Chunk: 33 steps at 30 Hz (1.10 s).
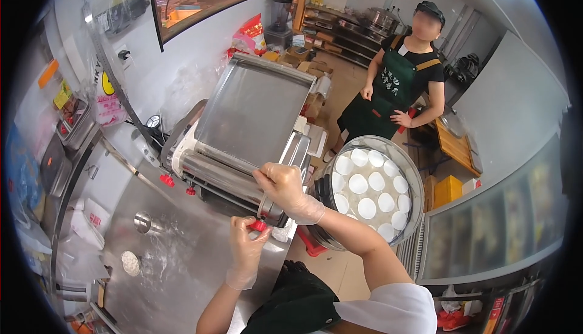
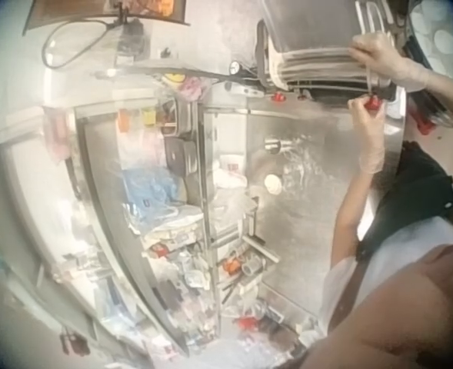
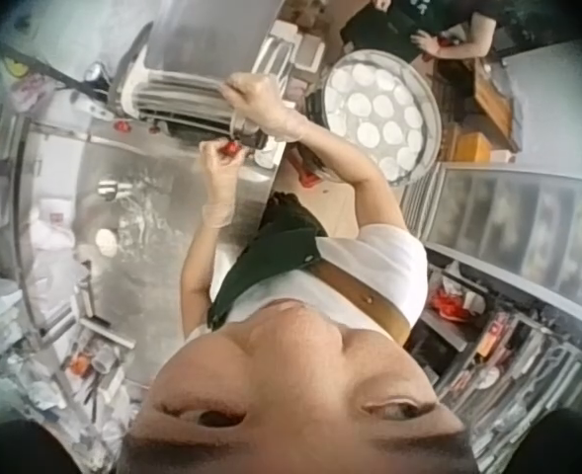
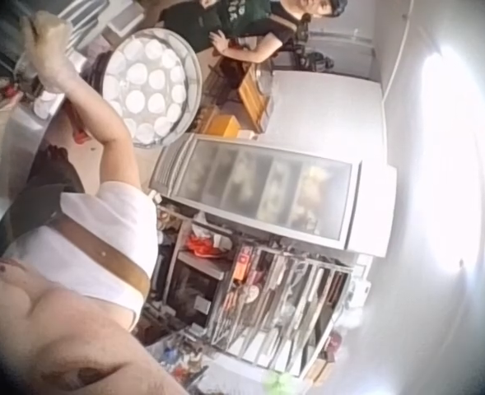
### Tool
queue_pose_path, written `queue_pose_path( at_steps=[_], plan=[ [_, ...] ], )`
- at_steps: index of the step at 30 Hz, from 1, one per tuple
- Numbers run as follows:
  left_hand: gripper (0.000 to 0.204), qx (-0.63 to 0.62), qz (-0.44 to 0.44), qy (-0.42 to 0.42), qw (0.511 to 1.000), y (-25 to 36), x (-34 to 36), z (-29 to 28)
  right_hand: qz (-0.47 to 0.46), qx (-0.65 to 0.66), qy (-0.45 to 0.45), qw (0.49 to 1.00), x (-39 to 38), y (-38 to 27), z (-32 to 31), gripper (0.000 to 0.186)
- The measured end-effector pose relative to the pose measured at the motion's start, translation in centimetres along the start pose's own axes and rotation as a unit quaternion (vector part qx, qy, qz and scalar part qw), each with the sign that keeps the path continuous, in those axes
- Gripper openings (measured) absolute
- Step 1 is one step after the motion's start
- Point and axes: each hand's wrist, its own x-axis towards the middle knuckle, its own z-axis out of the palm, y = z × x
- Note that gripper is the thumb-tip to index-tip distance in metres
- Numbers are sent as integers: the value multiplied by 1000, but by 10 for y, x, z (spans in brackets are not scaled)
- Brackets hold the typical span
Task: Manually knead a large piece of dough on a stainless steel work table after removing it from a mixer.
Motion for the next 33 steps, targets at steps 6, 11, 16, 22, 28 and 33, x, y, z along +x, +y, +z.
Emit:
queue_pose_path(
  at_steps=[6,11,16,22,28,33],
  plan=[
    [18,-332,-374,-71,863,-11,5,-13,-12,-4,-6,1000,-1,1,-1,24],
    [23,-172,-168,6,971,3,-1,-13,-1,7,-14,1000,-1,3,0,24],
    [48,175,124,11,977,19,-12,-8,-29,-19,-10,999,0,5,0,23],
    [35,12,7,16,1000,14,-10,-9,-21,-7,-7,1000,-1,4,-1,23],
    [34,-365,-388,-80,842,-3,-3,-7,-32,-21,-9,999,2,4,0,22],
    [60,-350,-420,-107,831,-1,-5,-10,-37,-23,-6,999,-1,5,-1,23]
  ],
)
